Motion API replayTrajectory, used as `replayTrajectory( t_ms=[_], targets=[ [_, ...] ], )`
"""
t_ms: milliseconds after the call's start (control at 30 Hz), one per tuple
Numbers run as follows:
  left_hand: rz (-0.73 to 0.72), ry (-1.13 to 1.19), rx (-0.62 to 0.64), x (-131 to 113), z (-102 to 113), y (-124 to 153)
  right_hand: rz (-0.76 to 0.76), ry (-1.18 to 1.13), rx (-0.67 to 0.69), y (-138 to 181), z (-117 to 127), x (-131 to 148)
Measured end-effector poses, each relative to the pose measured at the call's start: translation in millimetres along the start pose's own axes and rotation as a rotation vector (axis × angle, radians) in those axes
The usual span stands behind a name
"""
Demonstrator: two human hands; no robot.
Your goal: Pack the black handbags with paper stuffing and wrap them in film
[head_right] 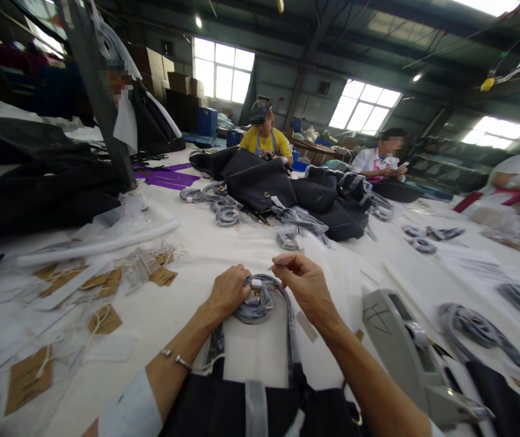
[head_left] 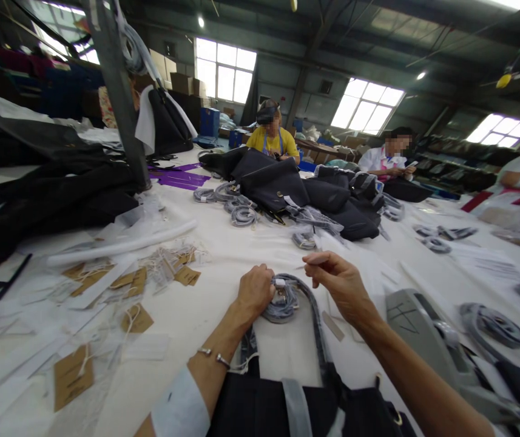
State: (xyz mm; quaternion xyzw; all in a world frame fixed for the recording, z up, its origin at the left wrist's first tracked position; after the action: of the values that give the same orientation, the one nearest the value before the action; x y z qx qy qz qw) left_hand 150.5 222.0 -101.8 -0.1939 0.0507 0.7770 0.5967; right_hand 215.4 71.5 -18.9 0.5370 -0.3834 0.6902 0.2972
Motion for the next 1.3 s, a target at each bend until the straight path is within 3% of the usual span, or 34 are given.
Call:
replayTrajectory(
  t_ms=[167, 367, 600, 867, 1000, 1167, 1300],
  targets=[
    [0.004, -0.017, -0.03, -1, 6, 0, -0.029, -0.019, 0.096, 9, -21, -24],
    [0.005, -0.056, -0.055, 3, 12, -3, -0.047, 0.08, 0.136, 20, -25, -60],
    [-0.023, -0.091, -0.09, 7, 20, -4, 0.141, 0.22, 0.04, 27, -24, -56],
    [-0.048, -0.115, -0.086, 0, 25, -4, 0.213, 0.263, 0.005, 28, -33, -57],
    [-0.058, -0.126, -0.109, -2, 26, -4, 0.37, 0.387, 0.046, 24, -42, -52],
    [-0.06, -0.133, -0.107, -3, 28, -3, 0.658, 0.709, 0.07, 15, -45, -47],
    [-0.073, -0.118, -0.105, -5, 29, -2, 0.738, 0.859, 0.038, 1, -44, -57]
  ],
)
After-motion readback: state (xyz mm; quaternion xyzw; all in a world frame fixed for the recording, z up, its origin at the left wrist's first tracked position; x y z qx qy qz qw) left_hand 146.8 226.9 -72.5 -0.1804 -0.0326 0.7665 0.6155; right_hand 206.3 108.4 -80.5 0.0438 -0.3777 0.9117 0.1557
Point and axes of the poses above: each hand's wrist, its own y-axis away from the middle knuckle, its own z-axis out of the back of the hand, x = y × z, the point moved 3 cm from there along -y, towards the middle knuckle, and after that the axes turned 2 degrees about -x, right-handed, at the moved point
